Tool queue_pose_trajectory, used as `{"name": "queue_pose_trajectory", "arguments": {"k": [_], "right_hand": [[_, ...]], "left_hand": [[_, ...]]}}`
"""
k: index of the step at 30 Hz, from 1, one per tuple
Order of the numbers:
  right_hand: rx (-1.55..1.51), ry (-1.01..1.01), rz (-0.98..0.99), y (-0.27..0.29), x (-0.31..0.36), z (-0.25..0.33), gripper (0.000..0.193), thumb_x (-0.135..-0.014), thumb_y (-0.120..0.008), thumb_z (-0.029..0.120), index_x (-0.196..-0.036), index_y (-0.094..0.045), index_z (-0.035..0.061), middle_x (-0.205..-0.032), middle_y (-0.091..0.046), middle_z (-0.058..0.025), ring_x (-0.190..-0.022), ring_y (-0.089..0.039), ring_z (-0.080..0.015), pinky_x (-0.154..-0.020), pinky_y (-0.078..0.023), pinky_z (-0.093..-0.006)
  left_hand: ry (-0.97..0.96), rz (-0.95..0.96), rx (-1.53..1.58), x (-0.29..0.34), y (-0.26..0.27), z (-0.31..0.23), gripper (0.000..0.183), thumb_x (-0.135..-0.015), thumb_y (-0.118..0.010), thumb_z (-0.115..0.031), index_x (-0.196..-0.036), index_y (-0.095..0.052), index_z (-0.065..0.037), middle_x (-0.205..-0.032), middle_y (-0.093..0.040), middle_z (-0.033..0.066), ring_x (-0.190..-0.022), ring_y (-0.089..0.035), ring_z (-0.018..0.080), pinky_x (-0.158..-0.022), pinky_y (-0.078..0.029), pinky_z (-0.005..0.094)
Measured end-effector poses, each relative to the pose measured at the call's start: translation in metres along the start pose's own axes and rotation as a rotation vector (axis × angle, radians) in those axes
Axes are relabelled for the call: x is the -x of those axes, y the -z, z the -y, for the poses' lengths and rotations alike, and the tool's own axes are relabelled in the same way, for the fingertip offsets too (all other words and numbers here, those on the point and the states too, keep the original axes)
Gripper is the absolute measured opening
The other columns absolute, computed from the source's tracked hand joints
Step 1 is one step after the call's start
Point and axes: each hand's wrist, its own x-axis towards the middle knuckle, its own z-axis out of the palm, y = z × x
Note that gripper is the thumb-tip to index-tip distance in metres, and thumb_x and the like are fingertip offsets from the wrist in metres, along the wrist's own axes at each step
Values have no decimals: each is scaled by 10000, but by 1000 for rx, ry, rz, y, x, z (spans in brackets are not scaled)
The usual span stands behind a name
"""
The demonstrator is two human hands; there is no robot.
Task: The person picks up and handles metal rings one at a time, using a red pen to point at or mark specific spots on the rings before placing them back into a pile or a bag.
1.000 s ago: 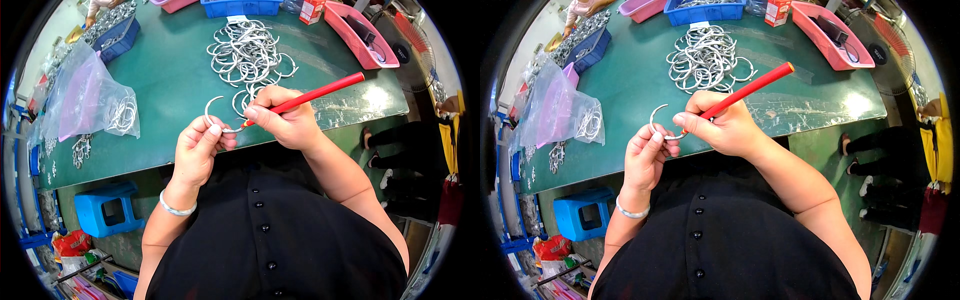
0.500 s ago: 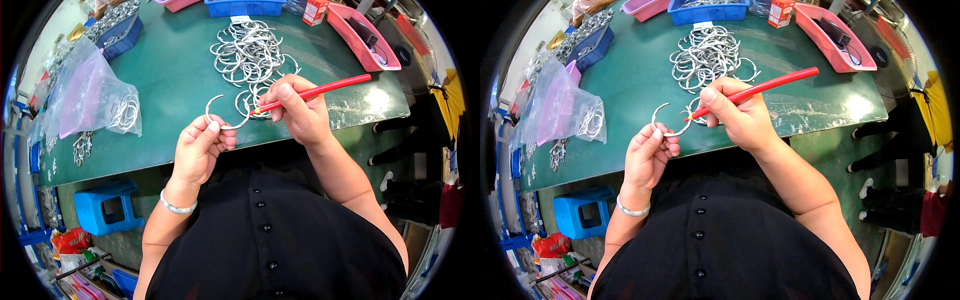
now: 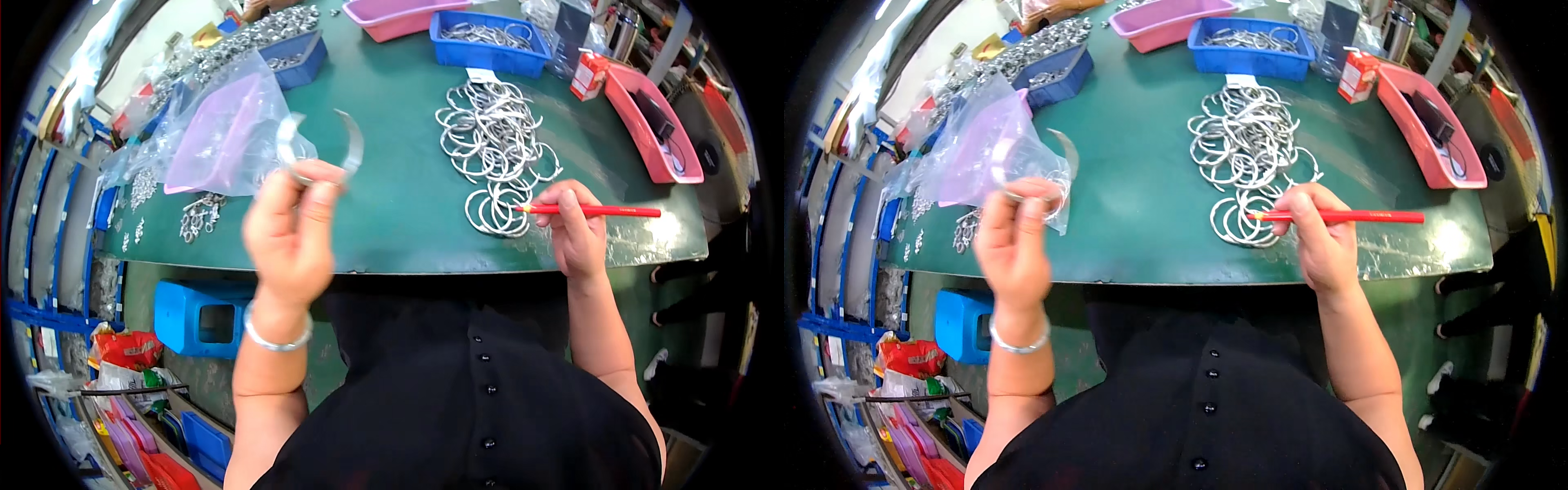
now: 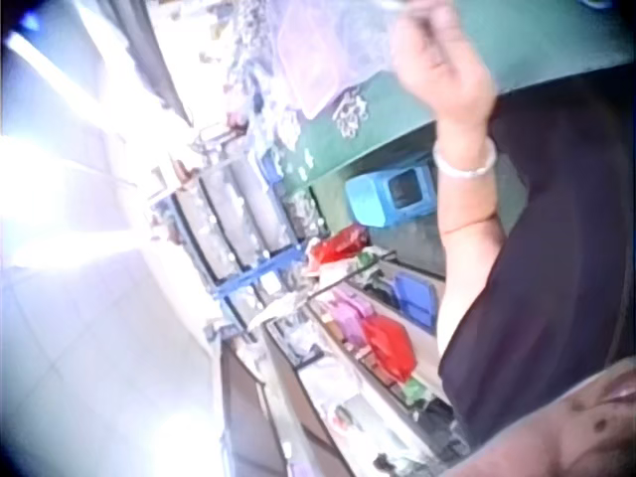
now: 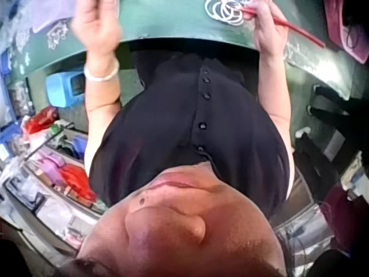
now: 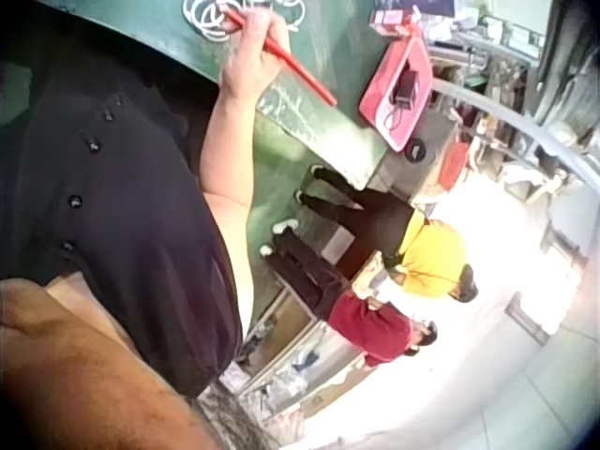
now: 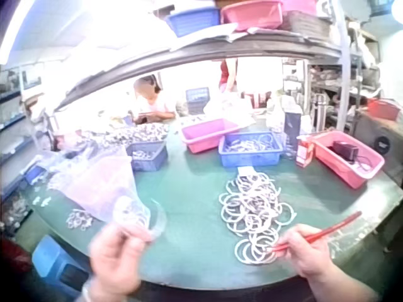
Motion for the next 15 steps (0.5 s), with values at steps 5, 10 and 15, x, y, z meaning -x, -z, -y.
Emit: {"name": "queue_pose_trajectory", "arguments": {"k": [5,10,15], "right_hand": [[57,66,-24,10,-3,-3,251,-896,-451,206,-875,-556,-21,-741,-550,-70,-670,-513,-117,-633,-401,-231],[140,51,-88,16,-7,-6,254,-907,-435,181,-980,-557,-29,-756,-574,-76,-703,-540,-118,-653,-431,-234],[309,103,27,10,-12,-7,179,-875,-457,65,-1003,-547,-22,-810,-595,-82,-747,-564,-134,-700,-457,-248]], "left_hand": [[-319,-266,-681,-63,78,-6,82,-833,-521,-43,-858,-574,13,-750,-591,55,-671,-540,105,-637,-440,241],[-310,-28,-1096,-92,116,7,119,-830,-519,-98,-901,-560,-11,-802,-588,149,-683,-569,273,-631,-447,296],[76,199,-1219,-100,133,31,171,-835,-495,-133,-950,-573,-33,-827,-597,177,-767,-577,316,-684,-445,334]]}}
